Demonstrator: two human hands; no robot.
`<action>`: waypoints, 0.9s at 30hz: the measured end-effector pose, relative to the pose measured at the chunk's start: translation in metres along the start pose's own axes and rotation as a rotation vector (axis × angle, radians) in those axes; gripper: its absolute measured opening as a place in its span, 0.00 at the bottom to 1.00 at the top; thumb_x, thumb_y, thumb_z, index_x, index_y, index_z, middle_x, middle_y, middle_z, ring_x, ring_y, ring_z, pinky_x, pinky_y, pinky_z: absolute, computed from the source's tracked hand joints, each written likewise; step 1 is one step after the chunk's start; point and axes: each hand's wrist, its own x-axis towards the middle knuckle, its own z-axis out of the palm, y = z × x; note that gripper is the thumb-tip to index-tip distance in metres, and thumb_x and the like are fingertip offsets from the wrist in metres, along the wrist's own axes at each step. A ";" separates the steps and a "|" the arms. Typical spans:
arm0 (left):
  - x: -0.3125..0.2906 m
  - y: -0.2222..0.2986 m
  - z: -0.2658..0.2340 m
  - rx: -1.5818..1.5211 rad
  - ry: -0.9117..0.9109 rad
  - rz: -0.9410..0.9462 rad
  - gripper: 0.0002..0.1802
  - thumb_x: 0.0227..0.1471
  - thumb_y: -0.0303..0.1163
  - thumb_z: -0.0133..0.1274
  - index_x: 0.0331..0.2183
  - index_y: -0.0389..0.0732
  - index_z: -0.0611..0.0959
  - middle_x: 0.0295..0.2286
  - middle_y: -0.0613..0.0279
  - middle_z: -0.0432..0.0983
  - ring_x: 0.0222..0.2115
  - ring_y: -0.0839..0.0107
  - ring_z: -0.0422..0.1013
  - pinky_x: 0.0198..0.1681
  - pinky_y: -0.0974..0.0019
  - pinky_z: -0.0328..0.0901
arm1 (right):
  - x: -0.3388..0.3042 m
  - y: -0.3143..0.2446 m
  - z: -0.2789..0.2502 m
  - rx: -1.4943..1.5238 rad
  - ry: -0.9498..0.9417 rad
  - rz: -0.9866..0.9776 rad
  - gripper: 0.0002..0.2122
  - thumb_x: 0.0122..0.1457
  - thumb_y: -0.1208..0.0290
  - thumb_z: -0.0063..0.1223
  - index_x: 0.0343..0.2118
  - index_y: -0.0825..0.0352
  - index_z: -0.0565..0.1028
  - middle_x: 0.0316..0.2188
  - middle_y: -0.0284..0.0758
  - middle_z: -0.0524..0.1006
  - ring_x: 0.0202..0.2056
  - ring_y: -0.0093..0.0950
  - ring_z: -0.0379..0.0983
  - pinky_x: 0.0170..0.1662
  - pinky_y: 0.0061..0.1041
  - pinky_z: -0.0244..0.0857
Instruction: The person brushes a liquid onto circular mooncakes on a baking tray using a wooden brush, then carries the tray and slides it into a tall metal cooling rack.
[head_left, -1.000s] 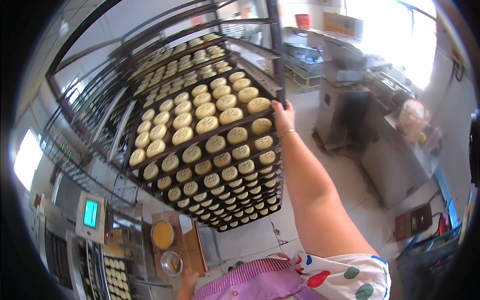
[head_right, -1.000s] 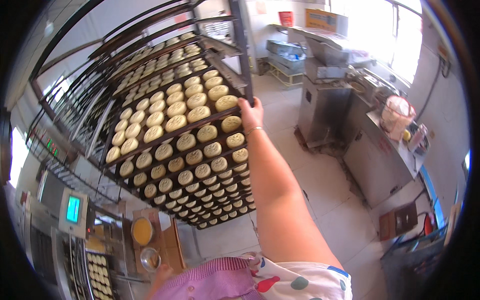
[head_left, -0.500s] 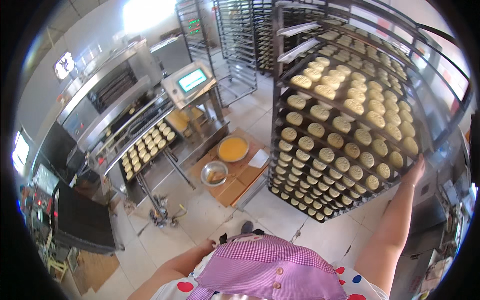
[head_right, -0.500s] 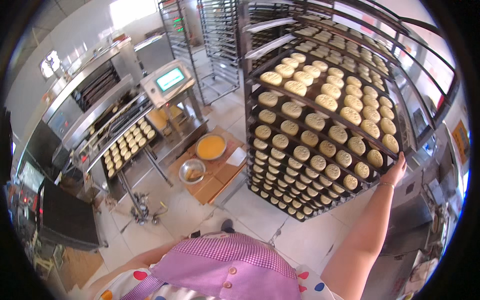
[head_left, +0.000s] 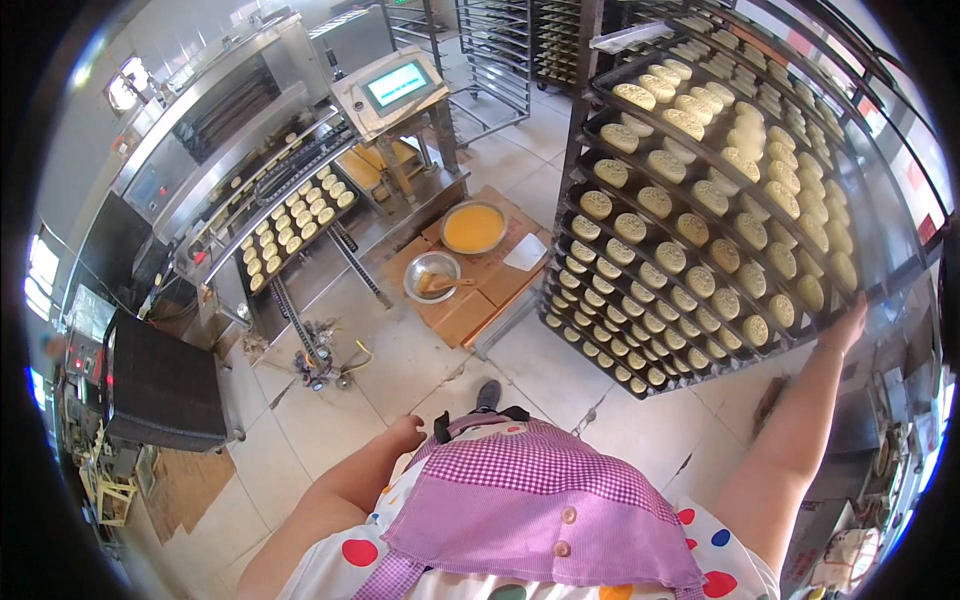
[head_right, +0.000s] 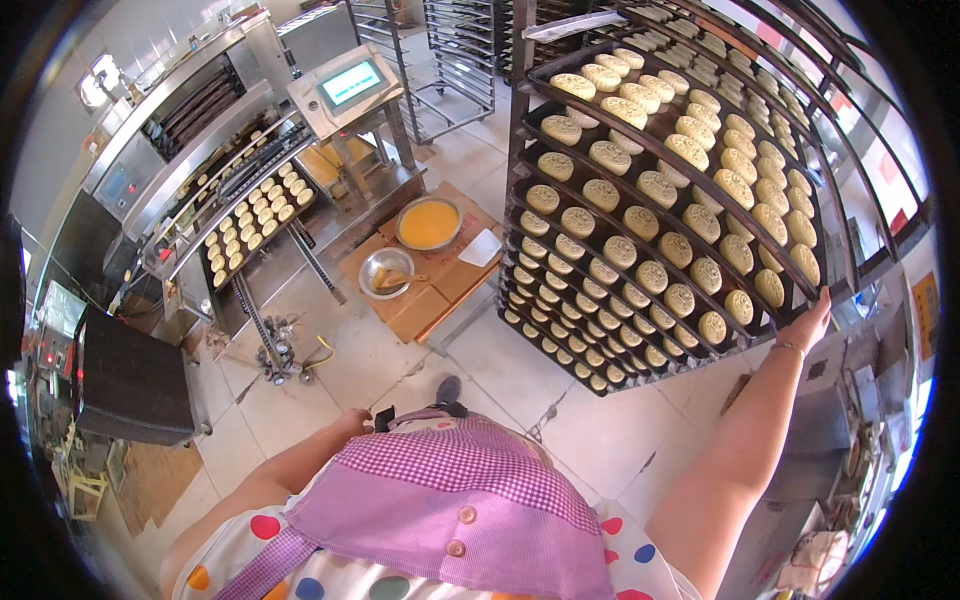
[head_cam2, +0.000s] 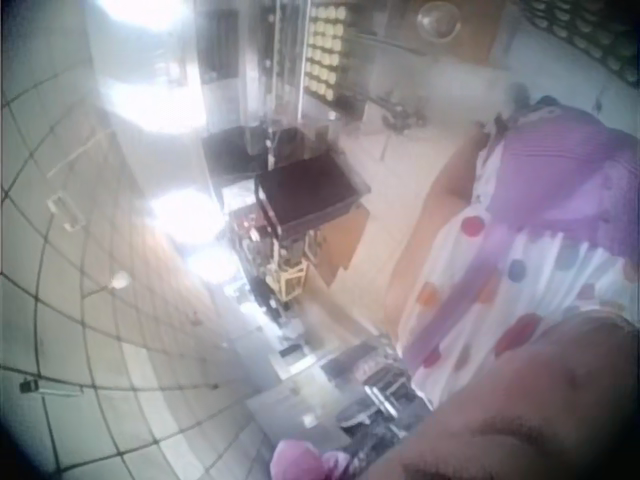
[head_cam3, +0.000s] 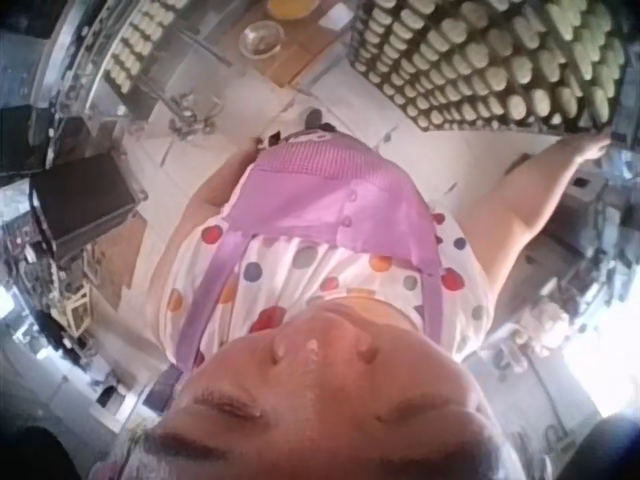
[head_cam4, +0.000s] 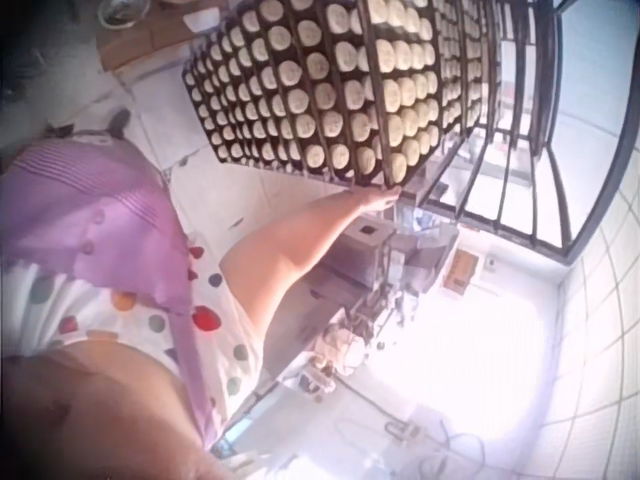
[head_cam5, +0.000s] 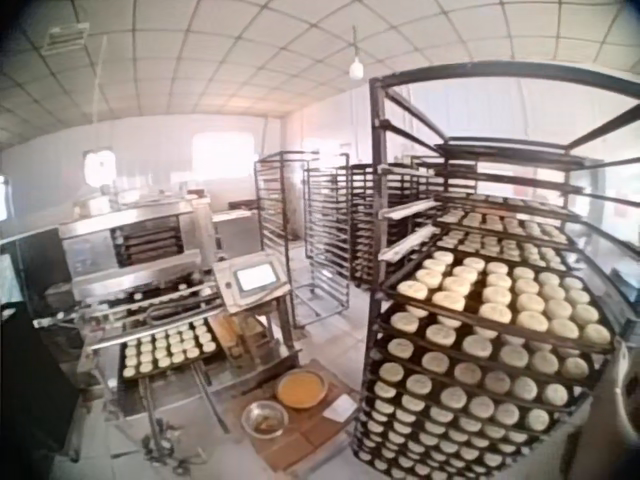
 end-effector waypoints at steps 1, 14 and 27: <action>0.003 0.005 -0.001 0.020 -0.023 0.017 0.21 0.41 0.36 0.55 0.39 0.38 0.78 0.39 0.45 0.73 0.42 0.53 0.69 0.46 0.59 0.64 | 0.000 -0.003 -0.002 -0.018 0.010 -0.027 0.26 0.50 0.57 0.53 0.48 0.71 0.67 0.45 0.39 0.68 0.45 0.35 0.65 0.46 0.35 0.63; -0.003 0.010 -0.004 -0.069 -0.009 -0.036 0.22 0.41 0.37 0.56 0.41 0.39 0.78 0.38 0.46 0.74 0.41 0.53 0.70 0.44 0.60 0.65 | 0.005 -0.001 -0.008 -0.037 0.003 -0.061 0.26 0.52 0.58 0.51 0.51 0.70 0.65 0.48 0.38 0.66 0.49 0.34 0.62 0.51 0.33 0.57; 0.035 -0.040 0.026 0.029 -0.016 0.067 0.22 0.41 0.38 0.55 0.40 0.39 0.78 0.38 0.47 0.73 0.41 0.53 0.69 0.45 0.59 0.65 | 0.005 0.002 -0.010 -0.017 -0.029 -0.072 0.25 0.52 0.57 0.52 0.48 0.70 0.67 0.46 0.35 0.68 0.47 0.30 0.63 0.50 0.30 0.57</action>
